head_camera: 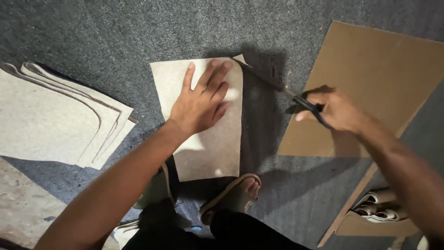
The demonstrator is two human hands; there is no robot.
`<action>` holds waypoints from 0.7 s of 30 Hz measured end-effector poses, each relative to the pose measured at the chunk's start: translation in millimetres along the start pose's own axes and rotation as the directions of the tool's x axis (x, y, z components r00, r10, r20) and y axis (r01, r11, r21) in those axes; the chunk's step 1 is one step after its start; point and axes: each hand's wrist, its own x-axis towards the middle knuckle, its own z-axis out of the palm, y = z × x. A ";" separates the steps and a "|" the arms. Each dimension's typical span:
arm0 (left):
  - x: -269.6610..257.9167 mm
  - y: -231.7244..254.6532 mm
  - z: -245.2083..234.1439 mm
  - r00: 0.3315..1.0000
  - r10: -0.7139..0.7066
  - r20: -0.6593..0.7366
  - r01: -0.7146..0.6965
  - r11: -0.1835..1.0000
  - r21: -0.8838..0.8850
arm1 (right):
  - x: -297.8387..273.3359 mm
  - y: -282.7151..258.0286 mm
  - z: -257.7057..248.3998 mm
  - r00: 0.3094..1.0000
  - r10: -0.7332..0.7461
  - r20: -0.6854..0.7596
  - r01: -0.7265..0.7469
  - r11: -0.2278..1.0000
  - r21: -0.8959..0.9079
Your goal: Cutting pieces of fabric using scissors according to marked lines or a template.
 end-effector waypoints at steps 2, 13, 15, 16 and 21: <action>0.2 -1.1 0.1 1.000 -0.011 0.000 0.011 1.000 0.000 | 6.5 -4.8 -13.5 0.998 0.045 0.037 -0.044 0.998 -0.034; -0.5 -0.1 2.9 1.000 -0.007 0.019 0.006 1.000 0.028 | 27.3 -5.6 -55.4 0.967 0.195 0.164 -0.149 0.954 -0.260; 0.2 -1.4 3.3 1.000 -0.001 0.011 0.000 0.999 0.034 | 26.8 -12.1 -58.7 0.962 0.228 0.149 -0.175 0.937 -0.302; 0.0 -1.7 3.3 1.000 0.003 0.003 -0.003 0.999 0.040 | 26.2 -15.9 -60.3 0.956 0.259 0.134 -0.201 0.917 -0.344; -2.0 -0.4 3.6 1.000 0.017 -0.011 -0.017 0.999 0.039 | 7.8 -38.7 -60.5 0.969 0.247 0.013 -0.219 0.880 -0.422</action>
